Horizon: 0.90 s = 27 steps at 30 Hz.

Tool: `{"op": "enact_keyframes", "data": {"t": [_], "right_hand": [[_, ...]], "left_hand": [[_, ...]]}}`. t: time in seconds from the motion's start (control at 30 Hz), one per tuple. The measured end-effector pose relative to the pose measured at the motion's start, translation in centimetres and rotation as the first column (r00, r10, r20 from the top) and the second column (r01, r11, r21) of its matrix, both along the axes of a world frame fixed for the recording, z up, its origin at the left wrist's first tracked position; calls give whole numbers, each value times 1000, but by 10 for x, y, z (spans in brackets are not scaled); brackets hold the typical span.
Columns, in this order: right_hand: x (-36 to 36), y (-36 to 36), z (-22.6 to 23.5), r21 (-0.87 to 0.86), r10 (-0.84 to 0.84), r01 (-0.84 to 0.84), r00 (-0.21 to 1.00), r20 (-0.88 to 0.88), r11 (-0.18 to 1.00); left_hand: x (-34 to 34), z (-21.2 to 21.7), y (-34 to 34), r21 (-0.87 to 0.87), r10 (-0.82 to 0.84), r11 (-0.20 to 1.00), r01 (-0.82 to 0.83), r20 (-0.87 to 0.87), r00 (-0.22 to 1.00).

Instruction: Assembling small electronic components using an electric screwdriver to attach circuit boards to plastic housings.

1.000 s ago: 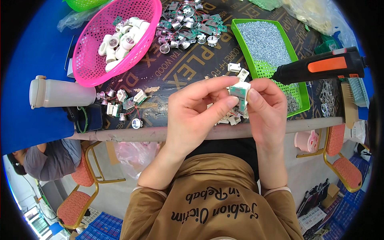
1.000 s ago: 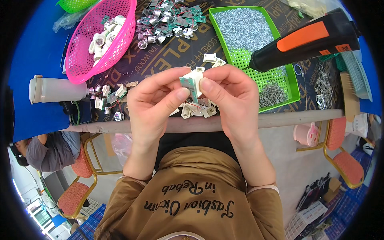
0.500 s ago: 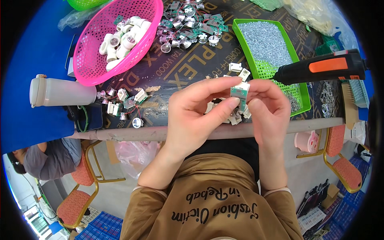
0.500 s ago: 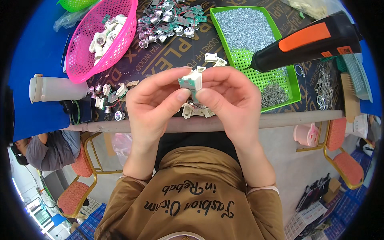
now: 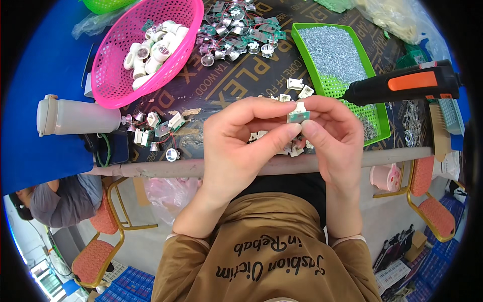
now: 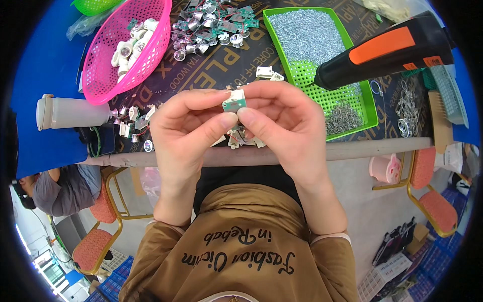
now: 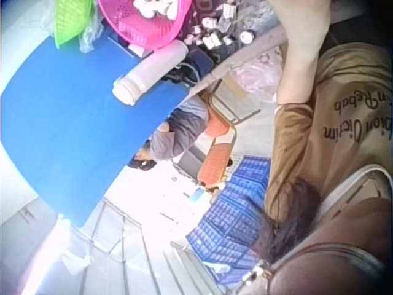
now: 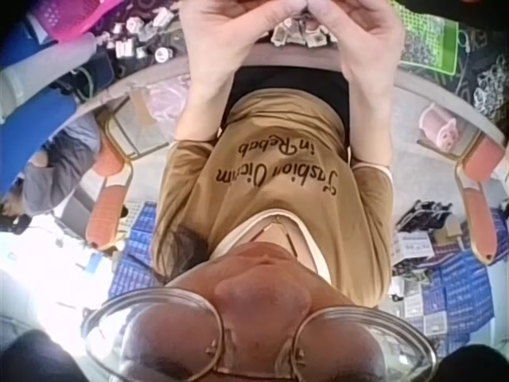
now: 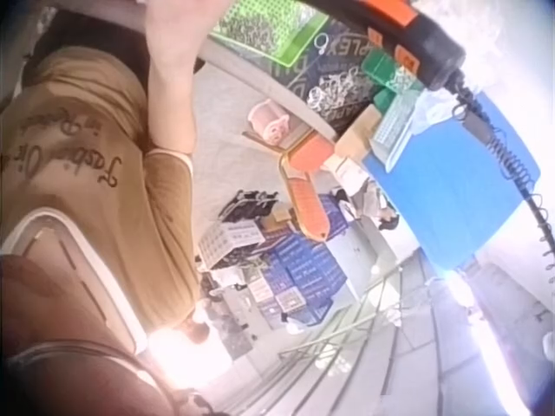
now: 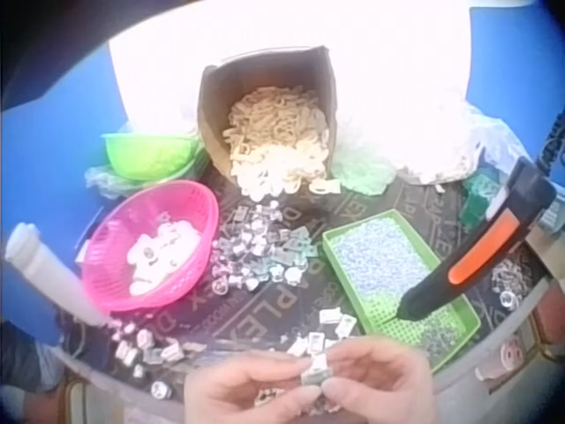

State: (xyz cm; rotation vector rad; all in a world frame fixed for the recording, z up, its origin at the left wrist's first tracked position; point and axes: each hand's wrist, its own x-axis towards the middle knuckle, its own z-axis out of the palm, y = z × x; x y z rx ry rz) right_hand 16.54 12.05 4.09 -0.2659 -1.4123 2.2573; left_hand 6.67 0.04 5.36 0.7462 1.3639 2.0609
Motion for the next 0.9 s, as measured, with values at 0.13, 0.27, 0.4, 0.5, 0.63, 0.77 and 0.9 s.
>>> {"op": "enact_keyframes", "data": {"t": [0.13, 0.27, 0.4, 0.5, 0.63, 0.77, 0.9], "right_hand": [[-3, -6, 4, 15, -50, 51, 999, -10, 999], [-4, -6, 6, 119, -85, 84, 996, -1, 989], [-2, -3, 7, 69, -79, 76, 996, 35, 995], [-4, 2, 2, 17, -47, 48, 998, -28, 999], [-6, 3, 3, 16, -71, 72, 997, -36, 997], [-6, 3, 5, -4, -53, 53, 999, 8, 999], [-9, 7, -2, 135, -99, 107, 993, -62, 985]], "left_hand": [[-5, -9, 0, 4, 30, 1000, -30, -191, 981], [-2, -8, 0, 17, 31, 999, -29, -154, 988], [-5, -3, 3, 81, -80, 995, 66, 179, 981], [-13, -13, 4, 82, -250, 968, 237, 270, 930], [-9, -10, 7, -6, -233, 972, 235, 101, 967], [-8, -14, 11, 28, -191, 981, 189, 71, 979], [-7, -16, 9, -4, -155, 988, 156, 93, 984]]}}
